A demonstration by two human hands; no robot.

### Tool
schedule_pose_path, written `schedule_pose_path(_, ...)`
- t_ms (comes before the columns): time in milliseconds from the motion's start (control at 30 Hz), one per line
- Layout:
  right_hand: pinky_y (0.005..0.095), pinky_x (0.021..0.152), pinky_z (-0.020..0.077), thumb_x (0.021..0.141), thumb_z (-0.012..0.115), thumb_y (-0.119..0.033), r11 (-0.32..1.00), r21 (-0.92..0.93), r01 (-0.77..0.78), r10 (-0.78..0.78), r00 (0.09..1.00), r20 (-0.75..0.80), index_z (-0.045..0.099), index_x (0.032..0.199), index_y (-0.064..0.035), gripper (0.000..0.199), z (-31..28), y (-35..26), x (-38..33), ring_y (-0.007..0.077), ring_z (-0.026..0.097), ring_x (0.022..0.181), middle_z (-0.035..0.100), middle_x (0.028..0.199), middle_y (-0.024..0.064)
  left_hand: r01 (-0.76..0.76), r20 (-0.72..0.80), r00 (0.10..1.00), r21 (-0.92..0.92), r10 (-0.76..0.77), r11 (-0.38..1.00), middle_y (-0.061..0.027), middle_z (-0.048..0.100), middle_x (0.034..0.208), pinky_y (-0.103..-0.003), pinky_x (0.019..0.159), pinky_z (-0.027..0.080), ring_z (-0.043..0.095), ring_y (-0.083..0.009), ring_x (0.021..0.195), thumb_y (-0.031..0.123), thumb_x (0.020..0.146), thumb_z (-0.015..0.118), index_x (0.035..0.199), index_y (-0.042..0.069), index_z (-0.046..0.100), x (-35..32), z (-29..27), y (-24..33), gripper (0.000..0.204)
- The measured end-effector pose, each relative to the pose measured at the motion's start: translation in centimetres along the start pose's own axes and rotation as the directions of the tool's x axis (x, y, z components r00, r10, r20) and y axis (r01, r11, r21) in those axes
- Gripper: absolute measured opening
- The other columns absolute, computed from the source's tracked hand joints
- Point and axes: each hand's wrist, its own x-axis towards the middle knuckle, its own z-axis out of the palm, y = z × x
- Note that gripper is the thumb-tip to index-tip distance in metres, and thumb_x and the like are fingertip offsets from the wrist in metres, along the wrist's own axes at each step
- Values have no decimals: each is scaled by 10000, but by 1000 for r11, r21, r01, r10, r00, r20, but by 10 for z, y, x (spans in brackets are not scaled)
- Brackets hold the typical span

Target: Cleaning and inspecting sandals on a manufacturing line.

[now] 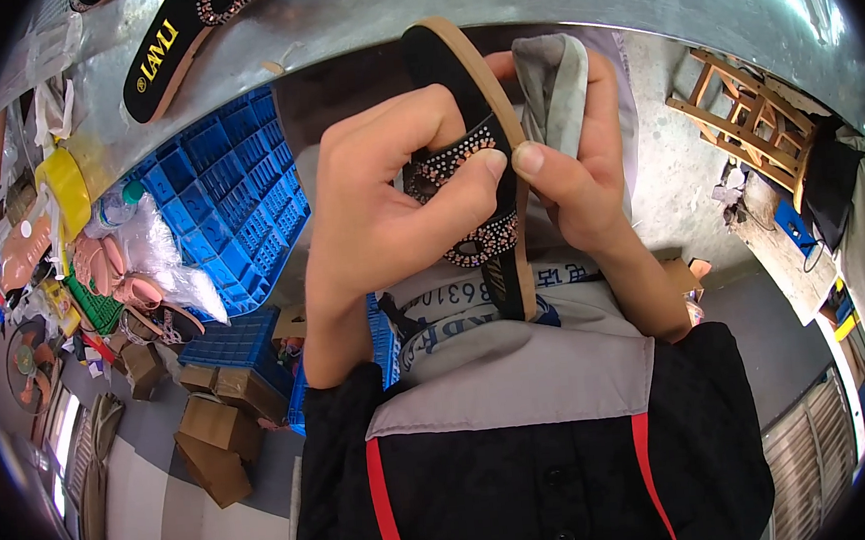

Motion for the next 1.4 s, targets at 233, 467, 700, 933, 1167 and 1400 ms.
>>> schedule_pose_path(233,195,559,422,993,570,-131,1000,-5,-29,29,999,-22,308,1400,-32,494,-21,4,-4,46,507,645,572,1303,205,9,17,1000,2,-9,1000,-81,562,676,-299,586,429,527,-160,611,71,813,766,750,-5,561,-5,-12,-11,227)
schedule_pose_path(467,206,436,282,1043,518,-297,976,84,-202,211,971,-113,390,1329,-79,382,-42,24,-12,43,347,480,619,1177,143,-107,233,971,244,48,964,-144,656,988,-339,771,510,626,-278,819,96,807,772,1054,-28,655,-2,-21,20,300)
schedule_pose_path(700,221,412,264,1076,493,-257,915,240,-325,360,925,-120,411,1309,-144,271,-64,46,-2,57,337,441,644,1072,124,-163,88,987,558,137,813,-84,582,757,-322,604,481,598,-233,662,172,742,860,873,29,626,-3,-17,103,304)
schedule_pose_path(933,245,398,242,1087,471,-258,828,429,-360,424,903,-62,458,1176,-194,110,-75,48,3,91,315,405,658,1010,134,-148,-108,853,889,511,434,-79,621,790,-336,640,492,587,-147,700,409,902,757,980,44,580,172,-134,212,413)
schedule_pose_path(1167,255,397,234,1081,485,-272,787,535,-308,411,908,-82,483,1126,-192,92,-82,51,9,103,341,417,668,979,125,-469,452,772,880,447,-79,-179,676,1119,-441,960,480,620,-363,1079,171,999,559,1183,31,669,281,-237,134,256)
schedule_pose_path(1400,261,395,247,1070,480,-237,730,602,-324,436,899,-45,535,1118,-137,124,-92,54,4,104,355,424,669,945,136,-281,284,932,959,-224,47,-257,578,1359,-466,1021,508,579,-420,1236,554,844,724,1436,-4,510,145,-77,73,842)
